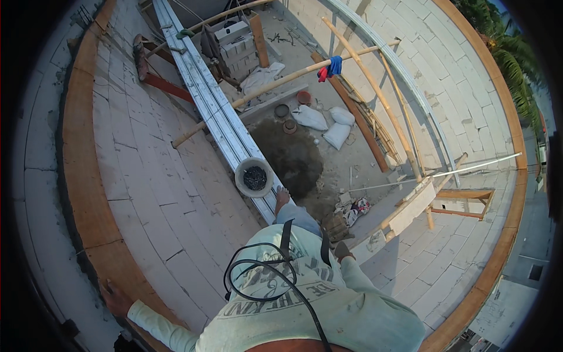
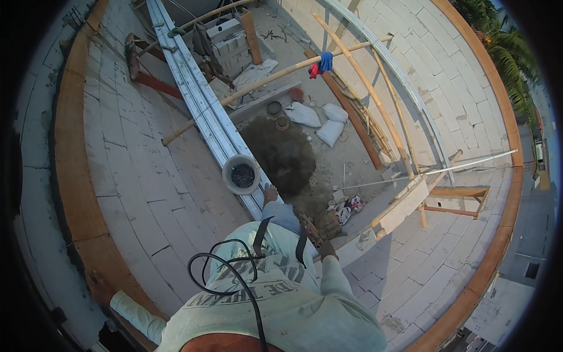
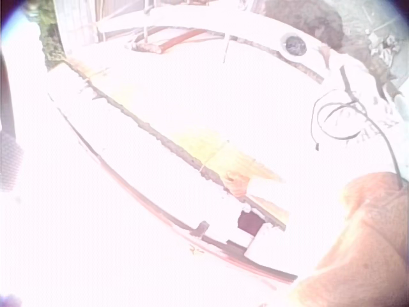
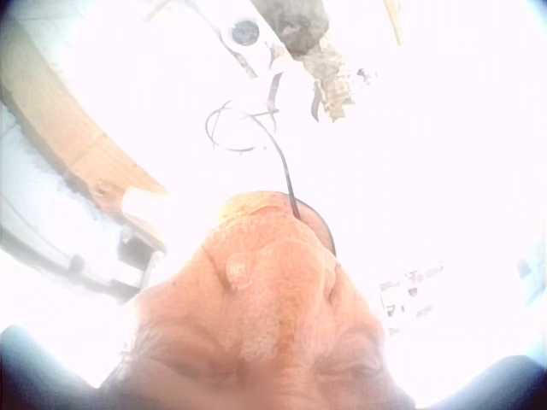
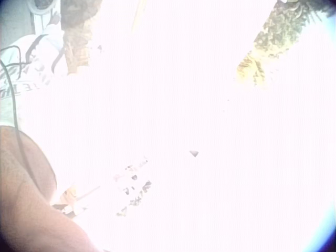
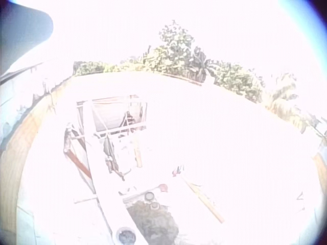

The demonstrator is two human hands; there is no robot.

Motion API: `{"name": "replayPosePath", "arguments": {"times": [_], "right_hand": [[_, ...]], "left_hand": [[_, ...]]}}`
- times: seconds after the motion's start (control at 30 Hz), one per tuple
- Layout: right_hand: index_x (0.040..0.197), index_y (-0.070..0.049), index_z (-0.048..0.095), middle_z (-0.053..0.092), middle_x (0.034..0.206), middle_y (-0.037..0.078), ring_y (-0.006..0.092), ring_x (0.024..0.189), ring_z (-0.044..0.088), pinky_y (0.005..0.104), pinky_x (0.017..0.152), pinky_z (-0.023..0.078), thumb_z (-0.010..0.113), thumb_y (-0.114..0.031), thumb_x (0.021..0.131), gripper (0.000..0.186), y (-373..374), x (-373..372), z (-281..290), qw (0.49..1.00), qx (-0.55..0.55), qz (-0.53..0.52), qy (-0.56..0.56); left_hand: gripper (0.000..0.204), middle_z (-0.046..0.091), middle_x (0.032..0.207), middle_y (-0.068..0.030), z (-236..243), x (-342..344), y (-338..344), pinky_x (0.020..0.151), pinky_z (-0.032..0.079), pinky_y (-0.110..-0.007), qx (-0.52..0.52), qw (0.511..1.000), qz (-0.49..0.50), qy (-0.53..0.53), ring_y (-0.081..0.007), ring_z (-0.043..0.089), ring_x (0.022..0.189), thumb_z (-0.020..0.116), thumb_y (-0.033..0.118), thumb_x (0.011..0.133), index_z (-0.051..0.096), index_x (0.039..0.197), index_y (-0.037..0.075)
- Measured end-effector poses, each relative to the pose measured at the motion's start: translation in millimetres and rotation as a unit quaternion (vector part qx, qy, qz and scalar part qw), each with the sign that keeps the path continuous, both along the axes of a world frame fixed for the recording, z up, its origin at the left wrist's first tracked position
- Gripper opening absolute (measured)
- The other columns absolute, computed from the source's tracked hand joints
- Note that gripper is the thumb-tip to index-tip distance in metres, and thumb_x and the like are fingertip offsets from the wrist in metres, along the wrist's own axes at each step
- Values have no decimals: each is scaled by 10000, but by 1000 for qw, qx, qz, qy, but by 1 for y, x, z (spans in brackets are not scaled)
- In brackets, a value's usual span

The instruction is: The person scoops cement from a bucket and spreads it onto a wooden formwork using a trowel, pours the rest of the cement from the bucket, and smooths the surface along the beam with the trowel and by hand.

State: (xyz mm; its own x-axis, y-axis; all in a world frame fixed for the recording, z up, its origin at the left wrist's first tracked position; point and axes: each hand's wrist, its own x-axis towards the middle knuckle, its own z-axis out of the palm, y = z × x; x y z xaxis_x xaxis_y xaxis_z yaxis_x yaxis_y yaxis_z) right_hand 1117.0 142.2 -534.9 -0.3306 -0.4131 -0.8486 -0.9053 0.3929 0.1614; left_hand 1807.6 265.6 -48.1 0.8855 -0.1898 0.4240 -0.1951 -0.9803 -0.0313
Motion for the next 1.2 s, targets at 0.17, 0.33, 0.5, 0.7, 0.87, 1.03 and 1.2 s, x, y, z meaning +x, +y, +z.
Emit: {"name": "replayPosePath", "arguments": {"times": [0.17,0.33,0.5,0.7,0.87,1.03,1.2], "right_hand": [[1279,-91,497,492,1294,180,296,1137,552,407,910,474,602,-352,795,560,-44,22,60,997,21,-73,-19],[1189,-54,546,540,1216,193,301,1095,577,414,890,483,636,-344,762,525,-176,72,82,990,-88,-109,-2],[974,41,623,653,1002,227,369,957,634,415,810,517,746,-321,648,502,-311,113,78,972,-144,-116,-144],[965,31,635,654,975,245,383,939,636,427,808,513,751,-311,670,466,-350,185,130,944,-303,60,-117],[842,25,663,666,916,239,363,885,656,428,772,528,757,-307,627,406,-323,171,120,979,-110,-11,-169],[1042,-37,637,642,1066,215,322,1013,623,396,874,497,719,-330,657,490,-272,90,42,991,-112,57,-37],[1134,-75,607,624,1140,186,339,1048,608,416,886,496,706,-413,705,555,-249,79,45,987,-153,36,-30]], "left_hand": [[415,618,1202,-63,-8,5,6,870,473,-348,-28,999,-13,-9,-276,604,1061,530,407,906,587,1236,163],[381,625,1188,-83,-8,6,8,873,474,-333,-51,998,-26,-22,-266,609,1053,559,334,909,601,1213,108],[370,625,1180,-108,-9,7,1,880,468,-341,-74,995,-61,3,-269,610,1049,561,301,914,598,1200,69],[334,628,1174,-109,-13,5,22,878,467,-341,-85,994,-59,-16,-269,615,1036,563,245,916,601,1184,51],[313,631,1171,-108,-12,-1,34,880,466,-338,-79,996,-40,-29,-268,617,1035,576,207,906,610,1168,40],[313,631,1174,-103,-20,14,22,880,465,-335,-86,993,-78,-32,-266,620,1032,587,197,896,611,1169,47],[317,626,1179,-114,-5,3,22,901,450,-335,-85,996,-37,-7,-268,604,1054,571,206,904,608,1174,44]]}}
